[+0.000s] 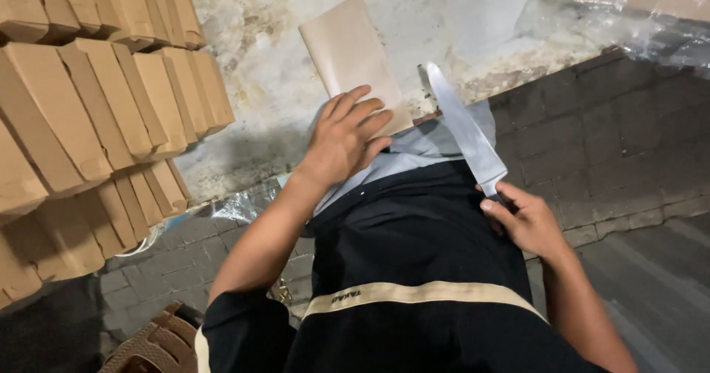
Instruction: The person folds and cuts sheets of brown paper, then inserts them into small cardboard boxes. They repeat this process multiple times, stacking the finished boxes on the table.
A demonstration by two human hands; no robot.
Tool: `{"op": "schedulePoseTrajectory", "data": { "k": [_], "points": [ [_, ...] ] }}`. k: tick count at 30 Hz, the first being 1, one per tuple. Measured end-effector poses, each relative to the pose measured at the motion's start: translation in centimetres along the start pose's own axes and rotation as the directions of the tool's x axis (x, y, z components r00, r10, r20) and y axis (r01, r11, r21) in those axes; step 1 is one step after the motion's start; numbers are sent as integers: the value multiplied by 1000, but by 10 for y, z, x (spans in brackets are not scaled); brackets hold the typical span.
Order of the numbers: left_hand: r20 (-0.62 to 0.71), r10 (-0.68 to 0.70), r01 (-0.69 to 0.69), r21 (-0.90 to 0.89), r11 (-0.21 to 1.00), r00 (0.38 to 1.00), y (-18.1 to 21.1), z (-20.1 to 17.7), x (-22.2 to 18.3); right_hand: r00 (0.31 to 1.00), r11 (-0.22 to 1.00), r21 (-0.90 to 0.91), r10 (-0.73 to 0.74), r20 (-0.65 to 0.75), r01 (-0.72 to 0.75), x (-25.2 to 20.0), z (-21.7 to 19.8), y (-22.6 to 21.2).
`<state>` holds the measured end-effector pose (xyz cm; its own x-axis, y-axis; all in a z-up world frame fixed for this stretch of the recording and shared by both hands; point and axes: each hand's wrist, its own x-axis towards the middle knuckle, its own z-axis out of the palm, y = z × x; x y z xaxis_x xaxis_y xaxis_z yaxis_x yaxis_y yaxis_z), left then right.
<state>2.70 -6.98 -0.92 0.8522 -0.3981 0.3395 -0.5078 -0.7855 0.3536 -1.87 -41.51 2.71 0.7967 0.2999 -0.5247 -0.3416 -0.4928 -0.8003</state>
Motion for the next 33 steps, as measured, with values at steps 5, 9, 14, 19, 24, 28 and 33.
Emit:
{"op": "schedulePoseTrajectory", "data": {
  "k": [5,9,14,19,24,28,33],
  "points": [
    [42,-84,91,-188,978,996,-12,0,-1,990,989,-53,141,1,-141,-24,-9,11],
    [-7,-74,70,-251,965,997,0,-24,17,908,892,-282,399,128,-352,-25,-23,44],
    [-100,-57,32,-235,972,993,9,-11,10,922,910,-245,370,115,-335,-25,-19,42],
    [-167,-77,37,-229,973,983,40,1,2,958,964,-150,242,155,-219,-9,-3,19],
    [-66,24,-35,-164,986,998,69,-7,5,960,938,-252,268,84,-239,13,15,-15],
    [-91,-20,-4,-260,966,996,67,-20,18,988,973,-201,134,75,-116,31,26,-26],
    [135,-267,222,277,935,954,23,1,54,982,982,-100,170,81,-161,45,40,-39]
  ]
}}
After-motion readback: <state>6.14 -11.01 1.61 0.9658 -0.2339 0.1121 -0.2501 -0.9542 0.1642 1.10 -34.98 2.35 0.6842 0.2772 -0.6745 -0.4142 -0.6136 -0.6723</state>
